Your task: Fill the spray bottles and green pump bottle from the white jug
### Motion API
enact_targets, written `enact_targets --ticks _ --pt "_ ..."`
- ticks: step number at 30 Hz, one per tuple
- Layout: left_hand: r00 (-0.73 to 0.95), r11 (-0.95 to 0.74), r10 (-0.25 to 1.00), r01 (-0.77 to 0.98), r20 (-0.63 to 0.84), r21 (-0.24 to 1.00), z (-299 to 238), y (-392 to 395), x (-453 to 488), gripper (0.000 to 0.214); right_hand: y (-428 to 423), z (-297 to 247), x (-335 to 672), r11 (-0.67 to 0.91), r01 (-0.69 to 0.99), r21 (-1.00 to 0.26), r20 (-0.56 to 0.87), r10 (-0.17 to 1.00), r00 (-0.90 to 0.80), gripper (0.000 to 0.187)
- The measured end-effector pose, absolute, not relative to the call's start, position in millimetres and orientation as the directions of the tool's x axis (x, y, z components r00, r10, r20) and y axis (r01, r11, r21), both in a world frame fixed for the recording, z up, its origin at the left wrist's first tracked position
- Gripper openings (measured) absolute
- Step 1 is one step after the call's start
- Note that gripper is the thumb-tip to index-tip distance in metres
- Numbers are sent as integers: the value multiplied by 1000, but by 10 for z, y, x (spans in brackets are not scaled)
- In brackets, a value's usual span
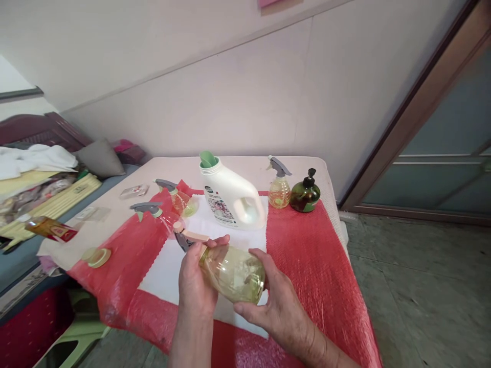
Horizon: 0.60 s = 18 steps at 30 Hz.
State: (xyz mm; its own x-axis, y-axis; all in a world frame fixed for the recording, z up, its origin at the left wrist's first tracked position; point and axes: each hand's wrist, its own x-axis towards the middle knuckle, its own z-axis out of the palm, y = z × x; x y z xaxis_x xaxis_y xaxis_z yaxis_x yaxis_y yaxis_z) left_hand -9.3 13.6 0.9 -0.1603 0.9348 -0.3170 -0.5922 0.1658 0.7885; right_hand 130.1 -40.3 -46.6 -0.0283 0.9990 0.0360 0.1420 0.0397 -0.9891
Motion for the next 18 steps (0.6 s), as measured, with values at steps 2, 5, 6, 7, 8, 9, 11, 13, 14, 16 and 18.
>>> enact_targets --ticks 2,5,6,7,8,9,11,13,14,16,18 --pt "-164 168 934 -582 -317 796 11 137 -94 26 -401 -426 1317 -41 -18 -999 -39 995 -86 72" --pt "-172 173 932 -560 -318 810 25 135 -78 26 -407 -413 1296 -162 -308 -937 -105 975 -194 55" --pt "-179 177 929 -551 -323 815 30 134 -73 26 -408 -424 1278 -212 -384 -899 -127 964 -235 56" --pt "-190 185 923 -543 -334 819 34 134 -69 27 -408 -440 1258 -260 -445 -857 -145 950 -275 59" --pt "-202 196 915 -534 -349 822 36 135 -69 27 -405 -460 1237 -303 -492 -816 -162 937 -309 62" --pt "-214 207 906 -527 -365 824 37 138 -70 28 -401 -479 1219 -338 -527 -780 -175 926 -335 64" --pt "-235 230 890 -511 -392 828 34 151 -79 27 -386 -505 1202 -386 -554 -737 -191 906 -377 69" --pt "-252 237 882 -495 -399 836 24 168 -88 26 -371 -505 1221 -396 -509 -764 -206 898 -388 69" --pt "-268 231 880 -482 -393 845 15 175 -87 26 -365 -498 1242 -367 -447 -816 -210 908 -362 67" --pt "-349 185 873 -410 -341 893 -13 177 -70 25 -359 -480 1294 -211 -197 -957 -175 967 -187 60" --pt "-465 112 858 -248 -219 962 -55 160 -20 23 -360 -472 1335 -12 183 -983 -8 1000 23 55"
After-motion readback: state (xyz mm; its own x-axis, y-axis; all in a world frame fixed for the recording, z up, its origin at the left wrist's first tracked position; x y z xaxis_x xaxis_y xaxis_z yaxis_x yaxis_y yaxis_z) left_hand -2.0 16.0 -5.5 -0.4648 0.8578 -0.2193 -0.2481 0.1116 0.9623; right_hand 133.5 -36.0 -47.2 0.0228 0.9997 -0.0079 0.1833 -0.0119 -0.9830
